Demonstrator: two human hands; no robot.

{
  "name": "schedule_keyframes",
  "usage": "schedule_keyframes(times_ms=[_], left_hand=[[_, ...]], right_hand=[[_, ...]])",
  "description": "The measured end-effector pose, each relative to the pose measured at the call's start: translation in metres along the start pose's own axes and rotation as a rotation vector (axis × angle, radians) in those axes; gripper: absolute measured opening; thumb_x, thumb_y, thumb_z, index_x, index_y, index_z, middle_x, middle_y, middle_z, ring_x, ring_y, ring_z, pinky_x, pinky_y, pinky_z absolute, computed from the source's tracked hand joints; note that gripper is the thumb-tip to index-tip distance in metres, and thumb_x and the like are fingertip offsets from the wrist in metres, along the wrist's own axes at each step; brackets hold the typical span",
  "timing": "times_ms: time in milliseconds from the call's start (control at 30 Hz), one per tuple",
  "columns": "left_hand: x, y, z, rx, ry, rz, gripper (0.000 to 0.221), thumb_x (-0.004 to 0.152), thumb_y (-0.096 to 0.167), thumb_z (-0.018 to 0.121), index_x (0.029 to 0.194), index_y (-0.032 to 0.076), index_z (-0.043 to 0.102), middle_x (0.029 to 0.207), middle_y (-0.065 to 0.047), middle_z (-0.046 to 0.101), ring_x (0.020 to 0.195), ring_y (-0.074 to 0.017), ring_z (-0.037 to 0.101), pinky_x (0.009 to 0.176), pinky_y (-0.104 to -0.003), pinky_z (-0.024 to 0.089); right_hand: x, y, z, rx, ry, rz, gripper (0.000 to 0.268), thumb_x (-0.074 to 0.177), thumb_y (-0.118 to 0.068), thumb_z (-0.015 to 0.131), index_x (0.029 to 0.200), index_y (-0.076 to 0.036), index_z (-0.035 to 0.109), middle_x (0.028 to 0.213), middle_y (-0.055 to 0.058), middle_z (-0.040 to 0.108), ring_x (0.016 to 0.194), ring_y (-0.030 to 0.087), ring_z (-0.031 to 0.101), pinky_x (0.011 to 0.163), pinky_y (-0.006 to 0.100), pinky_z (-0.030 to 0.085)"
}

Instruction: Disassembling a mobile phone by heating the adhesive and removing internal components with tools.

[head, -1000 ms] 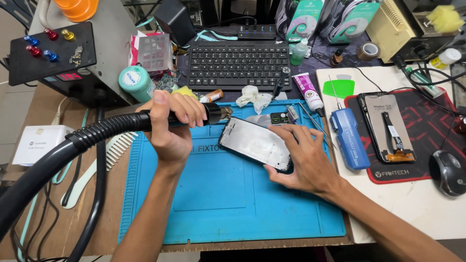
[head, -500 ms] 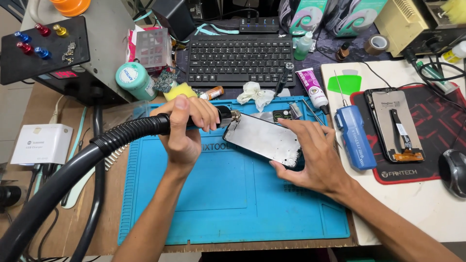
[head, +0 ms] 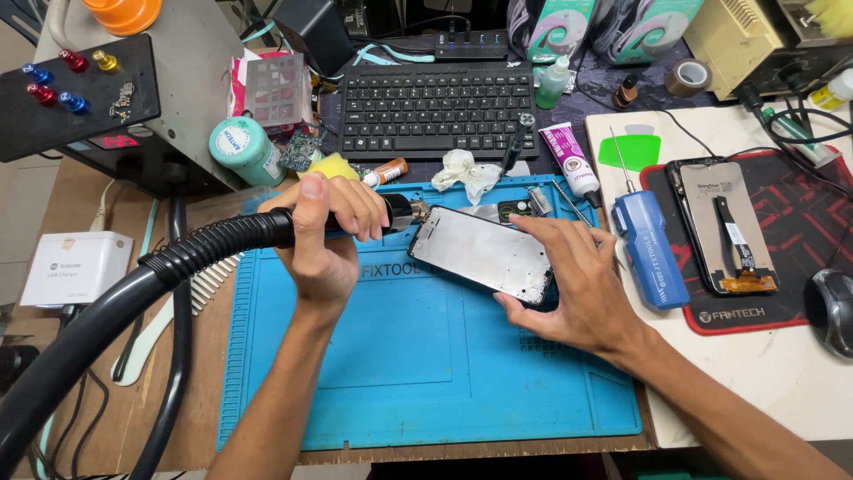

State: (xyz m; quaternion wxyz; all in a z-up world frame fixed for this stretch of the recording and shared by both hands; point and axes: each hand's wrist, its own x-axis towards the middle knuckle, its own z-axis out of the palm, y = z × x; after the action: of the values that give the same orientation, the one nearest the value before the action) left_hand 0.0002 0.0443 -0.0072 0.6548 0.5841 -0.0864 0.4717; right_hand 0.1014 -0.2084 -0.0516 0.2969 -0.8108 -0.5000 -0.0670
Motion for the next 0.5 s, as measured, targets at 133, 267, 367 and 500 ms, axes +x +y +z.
schedule_keyframes(times_ms=[133,267,367,500], left_hand=[[0.0000,0.0014,-0.0002,0.008,0.010,-0.004,0.055,0.108,0.019,0.040,0.055,0.009,0.047,0.043,-0.009,0.044,0.041,-0.0224,0.052,0.048,-0.033,0.050],[-0.0005,0.0016,-0.0006,0.007,0.013,-0.010,0.055,0.108,0.018,0.040,0.054,0.009,0.046,0.042,-0.009,0.043,0.039,-0.0220,0.050,0.047,-0.032,0.049],[-0.0008,0.0021,-0.0010,0.004,0.016,-0.023,0.056,0.108,0.018,0.040,0.053,0.009,0.046,0.041,-0.009,0.042,0.038,-0.0211,0.048,0.045,-0.031,0.048],[-0.0010,0.0039,-0.0010,-0.008,0.011,-0.030,0.056,0.108,0.018,0.041,0.052,0.010,0.045,0.040,-0.008,0.040,0.037,-0.0197,0.045,0.044,-0.030,0.047]], right_hand=[[0.0004,-0.0003,-0.0008,0.015,-0.001,0.004,0.085,0.071,-0.039,0.084,0.146,-0.012,0.054,0.121,0.011,0.066,0.107,0.029,0.062,0.093,0.046,0.035],[0.0010,-0.0011,-0.0011,0.010,0.003,0.008,0.084,0.072,-0.040,0.083,0.146,-0.013,0.054,0.122,0.010,0.066,0.109,0.029,0.062,0.094,0.046,0.035],[0.0014,-0.0009,-0.0015,0.010,-0.002,0.014,0.085,0.071,-0.040,0.083,0.146,-0.013,0.054,0.122,0.010,0.067,0.109,0.029,0.063,0.094,0.046,0.035],[0.0008,-0.0002,-0.0007,0.004,-0.006,0.014,0.085,0.071,-0.040,0.084,0.146,-0.013,0.055,0.122,0.010,0.067,0.108,0.029,0.063,0.093,0.046,0.035]])
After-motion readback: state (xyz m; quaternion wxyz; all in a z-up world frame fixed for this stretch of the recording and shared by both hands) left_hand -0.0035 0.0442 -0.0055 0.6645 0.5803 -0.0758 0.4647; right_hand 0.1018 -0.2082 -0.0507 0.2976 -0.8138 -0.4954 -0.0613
